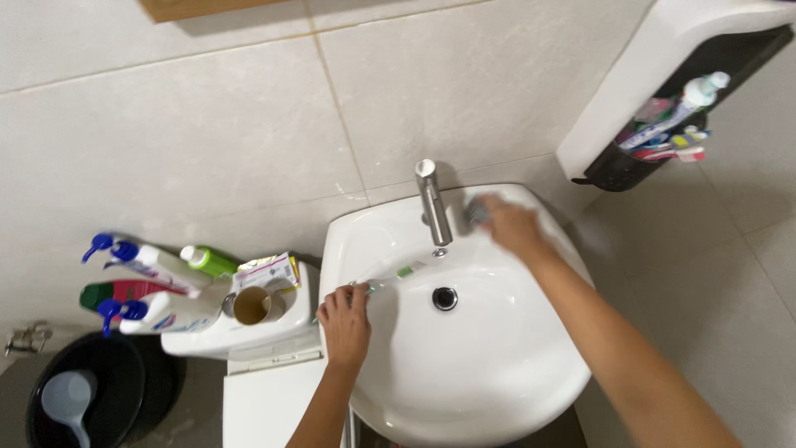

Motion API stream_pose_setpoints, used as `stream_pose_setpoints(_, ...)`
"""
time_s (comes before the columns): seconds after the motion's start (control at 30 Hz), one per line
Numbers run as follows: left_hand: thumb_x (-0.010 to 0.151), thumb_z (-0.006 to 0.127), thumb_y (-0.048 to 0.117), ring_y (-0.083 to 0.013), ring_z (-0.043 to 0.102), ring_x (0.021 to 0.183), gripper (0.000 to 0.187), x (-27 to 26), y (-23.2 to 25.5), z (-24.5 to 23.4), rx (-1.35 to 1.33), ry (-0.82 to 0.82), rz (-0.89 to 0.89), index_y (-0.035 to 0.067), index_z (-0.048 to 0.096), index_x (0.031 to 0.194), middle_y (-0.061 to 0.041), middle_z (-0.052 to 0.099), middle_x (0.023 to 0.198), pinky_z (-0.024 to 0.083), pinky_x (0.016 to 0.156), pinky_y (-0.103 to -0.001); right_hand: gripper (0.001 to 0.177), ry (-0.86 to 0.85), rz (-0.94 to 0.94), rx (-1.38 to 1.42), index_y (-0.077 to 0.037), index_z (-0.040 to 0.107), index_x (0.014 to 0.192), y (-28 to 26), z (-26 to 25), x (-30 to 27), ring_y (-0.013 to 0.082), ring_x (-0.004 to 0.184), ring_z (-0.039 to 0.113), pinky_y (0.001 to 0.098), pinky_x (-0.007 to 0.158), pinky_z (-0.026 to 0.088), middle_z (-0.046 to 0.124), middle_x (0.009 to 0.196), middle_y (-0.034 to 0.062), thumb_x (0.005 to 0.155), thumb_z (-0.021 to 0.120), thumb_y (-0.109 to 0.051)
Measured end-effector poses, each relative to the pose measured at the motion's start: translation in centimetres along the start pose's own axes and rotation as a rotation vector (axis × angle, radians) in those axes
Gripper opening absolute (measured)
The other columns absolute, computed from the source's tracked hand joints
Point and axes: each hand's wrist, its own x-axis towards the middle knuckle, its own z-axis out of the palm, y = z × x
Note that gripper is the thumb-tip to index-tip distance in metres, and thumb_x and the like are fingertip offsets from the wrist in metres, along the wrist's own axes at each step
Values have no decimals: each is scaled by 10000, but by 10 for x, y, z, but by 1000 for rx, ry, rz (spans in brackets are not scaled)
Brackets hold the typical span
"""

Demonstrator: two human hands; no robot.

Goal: The person cleans the bathroom sink and faucet using a sponge and a toothbrush, scrubbing the surfaces and rinsing them with water.

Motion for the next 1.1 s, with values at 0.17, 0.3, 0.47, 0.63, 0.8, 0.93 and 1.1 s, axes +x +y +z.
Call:
stream_pose_setpoints(0.17, 950, 576, 100, -262, 546, 1046, 335, 46, 39, 15, -55, -6, 95, 173, 616, 1275, -51, 591, 1108, 368, 954, -524, 558, -298, 16, 58, -264, 510, 1382, -26, -27, -16, 274, 1037, 710, 494, 892, 502, 754, 1101, 47, 878, 732, -353)
stream_pose_setpoints(0.3, 955, 570, 74, -248, 543, 1010, 384, 87, 65, 34, -9, -14, 127, 243, 616, 1297, -44, 571, 1064, 378, 952, -519, 544, -256, 92, 74, -272, 515, 1374, -22, -34, 35, 261, 1087, 683, 504, 928, 445, 744, 1138, 33, 883, 749, -274)
stream_pose_setpoints(0.47, 912, 536, -42, -257, 521, 944, 733, 102, 63, 44, 125, -163, 62, 461, 538, 1444, -49, 540, 1034, 385, 898, -508, 490, -3, -98, 237, -239, 609, 1277, 18, -43, -27, 295, 1092, 676, 447, 871, 519, 723, 1195, 53, 819, 768, -167)
stream_pose_setpoints(0.63, 883, 524, -90, -249, 489, 923, 810, 90, 66, 51, 126, -177, -27, 529, 542, 1406, -32, 513, 1017, 373, 945, -505, 543, -162, 228, 239, -344, 637, 1322, 46, -58, -55, 262, 1082, 712, 429, 926, 537, 743, 1199, 16, 816, 784, -211)
stream_pose_setpoints(0.8, 883, 528, -102, -248, 476, 942, 784, 90, 70, 49, 9, -113, -70, 527, 617, 1344, -21, 505, 1033, 367, 994, -473, 487, 138, 131, 15, -224, 676, 1207, 42, -28, 19, 328, 996, 707, 542, 794, 488, 758, 1103, 69, 746, 833, -203)
stream_pose_setpoints(0.93, 917, 547, -46, -272, 460, 955, 693, 84, 68, 46, -37, -136, -83, 499, 629, 1338, -30, 491, 1047, 356, 972, -475, 496, -34, 119, 279, -271, 638, 1328, 70, -42, -16, 313, 908, 744, 415, 784, 558, 759, 1048, 88, 854, 780, -246)
stream_pose_setpoints(1.1, 968, 533, 29, -246, 461, 968, 603, 89, 64, 54, -60, -213, -105, 533, 627, 1287, -18, 492, 1054, 322, 1011, -489, 606, -166, 273, 406, -312, 624, 1350, 89, -80, -110, 302, 988, 732, 406, 821, 561, 765, 1094, 107, 771, 772, -208)
